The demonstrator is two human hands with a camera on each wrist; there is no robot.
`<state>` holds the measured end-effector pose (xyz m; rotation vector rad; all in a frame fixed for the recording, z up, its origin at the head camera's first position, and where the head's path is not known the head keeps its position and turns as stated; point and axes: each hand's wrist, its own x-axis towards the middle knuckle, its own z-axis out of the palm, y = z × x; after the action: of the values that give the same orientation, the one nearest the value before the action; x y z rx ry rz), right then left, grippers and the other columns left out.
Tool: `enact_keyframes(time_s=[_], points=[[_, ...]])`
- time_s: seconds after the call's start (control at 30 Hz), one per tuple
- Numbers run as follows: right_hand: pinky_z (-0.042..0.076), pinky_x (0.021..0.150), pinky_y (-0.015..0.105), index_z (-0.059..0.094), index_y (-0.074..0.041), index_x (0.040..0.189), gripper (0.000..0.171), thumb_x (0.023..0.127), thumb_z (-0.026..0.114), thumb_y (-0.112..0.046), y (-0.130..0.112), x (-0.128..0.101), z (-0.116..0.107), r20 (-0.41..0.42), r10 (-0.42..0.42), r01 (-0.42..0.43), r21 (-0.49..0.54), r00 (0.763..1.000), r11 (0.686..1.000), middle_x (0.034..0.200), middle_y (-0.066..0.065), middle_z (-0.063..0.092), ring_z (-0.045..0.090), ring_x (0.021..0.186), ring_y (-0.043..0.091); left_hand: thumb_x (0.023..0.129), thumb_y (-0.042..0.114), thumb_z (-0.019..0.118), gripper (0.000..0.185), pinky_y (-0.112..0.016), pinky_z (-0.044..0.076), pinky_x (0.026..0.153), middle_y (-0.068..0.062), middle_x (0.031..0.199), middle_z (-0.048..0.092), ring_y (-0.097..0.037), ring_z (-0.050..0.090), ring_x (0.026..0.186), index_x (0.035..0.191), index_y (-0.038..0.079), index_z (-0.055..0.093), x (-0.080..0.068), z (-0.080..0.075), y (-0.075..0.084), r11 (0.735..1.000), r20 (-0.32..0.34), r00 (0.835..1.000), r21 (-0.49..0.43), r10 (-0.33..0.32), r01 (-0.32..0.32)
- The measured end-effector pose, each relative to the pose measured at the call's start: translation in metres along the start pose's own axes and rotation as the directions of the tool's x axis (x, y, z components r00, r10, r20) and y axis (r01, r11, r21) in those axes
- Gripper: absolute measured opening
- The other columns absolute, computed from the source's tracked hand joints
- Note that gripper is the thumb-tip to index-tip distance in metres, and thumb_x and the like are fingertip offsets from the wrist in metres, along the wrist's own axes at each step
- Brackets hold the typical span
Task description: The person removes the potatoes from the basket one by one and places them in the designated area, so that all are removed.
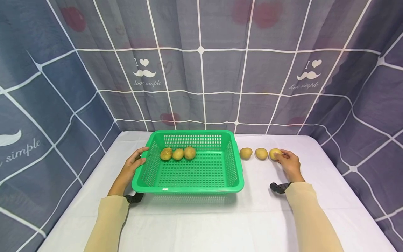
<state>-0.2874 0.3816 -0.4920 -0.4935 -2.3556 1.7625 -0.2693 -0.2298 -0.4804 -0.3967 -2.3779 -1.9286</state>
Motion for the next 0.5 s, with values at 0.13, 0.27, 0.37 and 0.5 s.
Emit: enact_keyframes(time_s=[0.13, 0.27, 0.37, 0.5], points=[[0.052, 0.072, 0.013, 0.045, 0.016, 0.152, 0.061, 0.108, 0.066, -0.021, 0.0046, 0.0029, -0.0003, 0.001, -0.011, 0.011, -0.061, 1.000, 0.998, 0.086, -0.024, 0.058, 0.060, 0.075, -0.006, 0.110, 0.012, 0.050, 0.052, -0.068, 0.023, 0.125, -0.027, 0.174, 0.024, -0.053, 0.018, 0.161, 0.160, -0.003, 0.043, -0.0012, -0.0005, -0.0010, 1.000, 0.003, 1.000, 0.000, 0.004, -0.004], [0.052, 0.071, 0.014, 0.047, 0.016, 0.151, 0.062, 0.109, 0.066, -0.026, 0.0035, 0.0046, -0.0020, 0.024, -0.032, 0.035, -0.113, 0.999, 0.993, 0.086, -0.025, 0.058, 0.060, 0.075, -0.005, 0.111, 0.012, 0.049, 0.052, -0.069, 0.021, 0.126, -0.027, 0.174, 0.024, -0.054, 0.017, 0.161, 0.159, -0.003, 0.043, -0.0013, -0.0007, -0.0013, 1.000, 0.006, 1.000, 0.003, 0.013, -0.013], [0.053, 0.069, 0.015, 0.049, 0.017, 0.149, 0.060, 0.109, 0.065, -0.026, 0.0000, 0.0049, -0.0034, 0.045, -0.057, 0.063, -0.162, 0.997, 0.985, 0.091, -0.015, 0.066, 0.060, 0.075, -0.004, 0.111, 0.011, 0.049, 0.051, -0.070, 0.019, 0.126, -0.028, 0.174, 0.024, -0.054, 0.015, 0.161, 0.159, -0.004, 0.043, -0.0012, -0.0010, -0.0006, 1.000, 0.010, 1.000, 0.003, 0.020, -0.020], [0.054, 0.068, 0.016, 0.048, 0.016, 0.149, 0.060, 0.111, 0.061, -0.027, -0.0047, 0.0054, -0.0041, 0.089, -0.072, 0.093, -0.264, 0.993, 0.960, 0.120, 0.026, 0.071, 0.060, 0.075, -0.004, 0.111, 0.012, 0.049, 0.051, -0.071, 0.018, 0.126, -0.028, 0.175, 0.022, -0.054, 0.014, 0.161, 0.159, -0.004, 0.044, -0.0014, -0.0018, 0.0000, 1.000, 0.009, 1.000, 0.004, 0.019, -0.019]])
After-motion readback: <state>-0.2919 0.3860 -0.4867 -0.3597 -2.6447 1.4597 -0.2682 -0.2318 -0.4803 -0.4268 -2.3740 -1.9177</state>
